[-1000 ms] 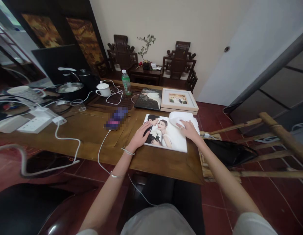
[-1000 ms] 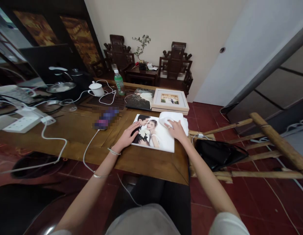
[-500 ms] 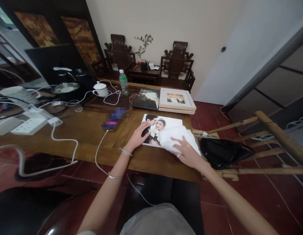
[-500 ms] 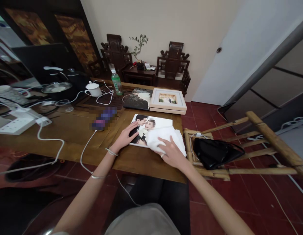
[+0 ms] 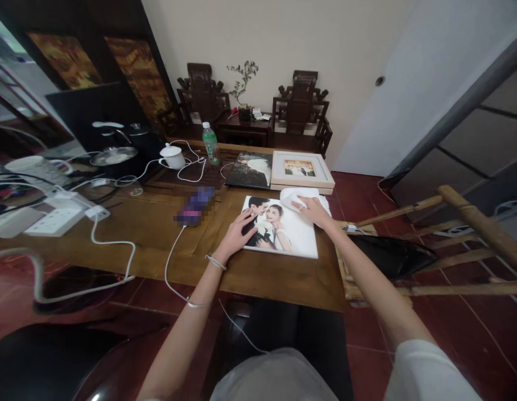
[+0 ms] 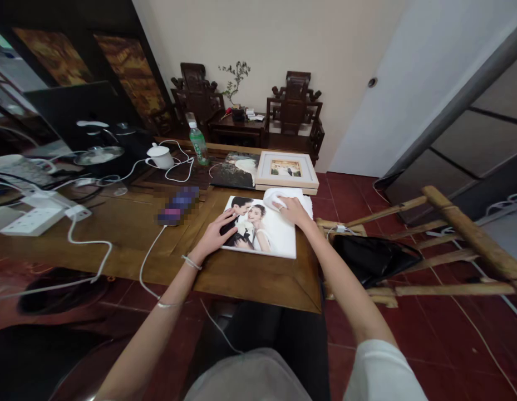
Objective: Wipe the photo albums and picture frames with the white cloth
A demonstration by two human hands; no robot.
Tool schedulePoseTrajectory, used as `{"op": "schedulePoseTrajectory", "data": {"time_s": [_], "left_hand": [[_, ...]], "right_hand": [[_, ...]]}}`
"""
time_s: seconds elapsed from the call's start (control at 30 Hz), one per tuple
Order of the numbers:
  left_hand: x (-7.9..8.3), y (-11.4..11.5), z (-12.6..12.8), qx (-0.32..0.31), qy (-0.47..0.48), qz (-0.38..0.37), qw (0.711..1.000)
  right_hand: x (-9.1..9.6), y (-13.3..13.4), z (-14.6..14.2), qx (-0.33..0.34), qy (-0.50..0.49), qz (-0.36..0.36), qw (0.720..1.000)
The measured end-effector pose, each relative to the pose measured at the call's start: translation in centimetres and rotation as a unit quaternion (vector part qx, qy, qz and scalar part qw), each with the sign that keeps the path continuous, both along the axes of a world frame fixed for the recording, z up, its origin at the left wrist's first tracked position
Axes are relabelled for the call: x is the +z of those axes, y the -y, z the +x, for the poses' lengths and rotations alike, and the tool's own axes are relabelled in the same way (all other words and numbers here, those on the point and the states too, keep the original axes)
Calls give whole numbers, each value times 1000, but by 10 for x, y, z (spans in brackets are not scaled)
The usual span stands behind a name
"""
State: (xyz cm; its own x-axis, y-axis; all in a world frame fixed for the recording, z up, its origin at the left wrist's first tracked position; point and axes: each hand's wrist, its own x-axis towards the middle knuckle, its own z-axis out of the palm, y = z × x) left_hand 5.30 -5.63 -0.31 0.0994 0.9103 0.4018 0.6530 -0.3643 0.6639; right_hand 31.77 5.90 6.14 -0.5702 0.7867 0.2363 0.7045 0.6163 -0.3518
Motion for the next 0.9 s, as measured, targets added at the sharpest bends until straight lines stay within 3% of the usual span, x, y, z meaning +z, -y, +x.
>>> {"op": "schedulePoseTrajectory", "data": {"time_s": [0.23,0.4,0.5,0.6,0.73,0.9], "left_hand": [[-2,0,0,-2,10,6,1000],[-1,1,0,-8,-5,1,1000],[1,1,0,-11,-2,-1,1000],[2,1,0,-15,3,0,1000],[1,0,-1,-14,-2,1,1000],[1,0,-2,-15,2,6,1000]], "right_hand": [[-15,21,-1,10,-4,19,1000],[-20,85,12,75,19,38,996],[-14,128,20,124,28,12,992],[-5,153,23,146,29,-24,989],[0,143,17,147,16,-37,988],[-5,79,2,90,11,-20,996]]}}
